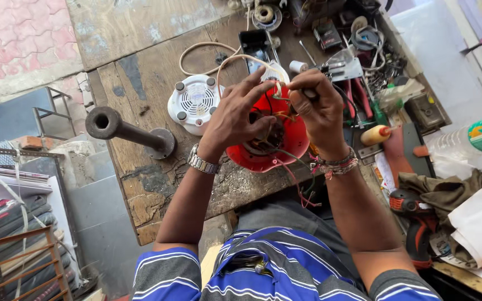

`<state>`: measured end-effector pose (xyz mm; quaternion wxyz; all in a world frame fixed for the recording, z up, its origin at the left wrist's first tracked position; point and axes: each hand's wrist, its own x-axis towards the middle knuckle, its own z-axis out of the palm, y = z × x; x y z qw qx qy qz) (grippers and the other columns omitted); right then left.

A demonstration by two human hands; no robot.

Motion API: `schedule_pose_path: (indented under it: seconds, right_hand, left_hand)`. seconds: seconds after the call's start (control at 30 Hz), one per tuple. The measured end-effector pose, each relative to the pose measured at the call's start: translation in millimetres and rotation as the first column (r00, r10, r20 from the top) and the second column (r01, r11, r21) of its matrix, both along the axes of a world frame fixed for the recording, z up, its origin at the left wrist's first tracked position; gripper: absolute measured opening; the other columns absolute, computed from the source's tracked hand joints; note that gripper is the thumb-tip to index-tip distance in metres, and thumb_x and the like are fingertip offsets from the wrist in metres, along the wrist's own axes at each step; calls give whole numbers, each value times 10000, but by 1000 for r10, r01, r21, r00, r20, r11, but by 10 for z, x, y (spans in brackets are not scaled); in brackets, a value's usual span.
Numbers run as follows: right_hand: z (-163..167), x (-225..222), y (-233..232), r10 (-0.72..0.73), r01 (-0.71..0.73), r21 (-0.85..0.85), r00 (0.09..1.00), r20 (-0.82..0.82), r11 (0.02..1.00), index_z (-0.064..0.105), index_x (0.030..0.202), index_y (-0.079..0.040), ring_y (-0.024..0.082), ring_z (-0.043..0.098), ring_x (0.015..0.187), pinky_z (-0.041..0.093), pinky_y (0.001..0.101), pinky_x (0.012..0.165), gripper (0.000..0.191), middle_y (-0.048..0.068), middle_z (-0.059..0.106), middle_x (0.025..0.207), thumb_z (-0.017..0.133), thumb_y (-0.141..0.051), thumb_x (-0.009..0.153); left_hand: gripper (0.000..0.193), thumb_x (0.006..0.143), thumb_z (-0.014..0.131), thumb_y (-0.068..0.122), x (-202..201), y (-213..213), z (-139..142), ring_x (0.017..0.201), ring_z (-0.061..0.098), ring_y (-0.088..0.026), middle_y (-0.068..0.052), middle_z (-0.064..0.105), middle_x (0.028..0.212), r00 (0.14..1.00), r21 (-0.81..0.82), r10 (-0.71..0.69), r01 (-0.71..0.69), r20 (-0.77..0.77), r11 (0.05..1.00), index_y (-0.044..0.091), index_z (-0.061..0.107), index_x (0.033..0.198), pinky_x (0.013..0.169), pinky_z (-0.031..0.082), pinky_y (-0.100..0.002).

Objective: The person works on a small motor assembly placed inside a red plastic housing. They use a screwdriver to tighten or adjust internal components and wires, then use pliers to manipulate and secure wires within the housing.

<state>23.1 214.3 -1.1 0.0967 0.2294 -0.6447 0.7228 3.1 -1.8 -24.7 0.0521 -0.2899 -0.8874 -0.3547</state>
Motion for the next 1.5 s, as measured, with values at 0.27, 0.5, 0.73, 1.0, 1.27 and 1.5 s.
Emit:
schedule_pose_path:
  seconds: [0.27,0.5,0.73,1.0,1.27,1.5]
  right_hand:
    - [39,47,-33,3,0,58,999,-38,998,631,1150,-43,17,453,818,407,169,725,125,-26,581,1114,685,-140,1092]
    - [18,33,-35,-6,17,132,997,-80,991,629,1127,-53,31,472,863,422,199,762,115,-20,585,1107,687,-138,1076]
    - [-12,13,-41,82,-81,58,996,-25,995,637,1097,-35,32,474,853,402,193,730,130,-18,584,1022,657,-164,1100]
    - [-85,-85,-52,147,-148,15,988,53,989,639,1013,-31,32,511,721,412,209,637,220,-20,608,870,622,-224,1117]
    - [-64,-140,-55,110,-110,-4,990,92,994,644,1015,-33,30,548,722,437,205,634,219,-17,621,872,620,-228,1114]
    - [-63,-21,-214,117,-117,-2,992,44,993,636,1028,-40,23,502,722,415,207,639,224,-33,599,857,628,-247,1113]
  left_hand:
    - [791,811,856,386,44,-5,91,1431,506,-315,-129,376,1651,1000,-10,18,-18,8,1000,194,517,1499,1182,356,-482]
    - [811,812,861,410,-10,-4,26,1440,493,-318,-128,377,1645,1000,-10,18,-18,5,1000,193,509,1510,1183,340,-490]
    - [799,821,856,449,23,-44,5,1434,491,-323,-118,399,1633,999,-22,48,-48,3,999,205,515,1500,1195,353,-503]
    - [797,824,851,461,21,-97,-26,1436,492,-327,-104,403,1639,999,-20,48,-48,-9,999,208,517,1501,1194,366,-503]
    - [810,808,848,492,-51,-117,-34,1430,494,-310,-92,407,1632,999,-35,52,-52,4,998,210,524,1494,1203,349,-498]
    - [807,814,849,499,69,-253,-22,1442,488,-312,-91,396,1640,999,-21,54,-54,2,998,215,523,1496,1204,344,-507]
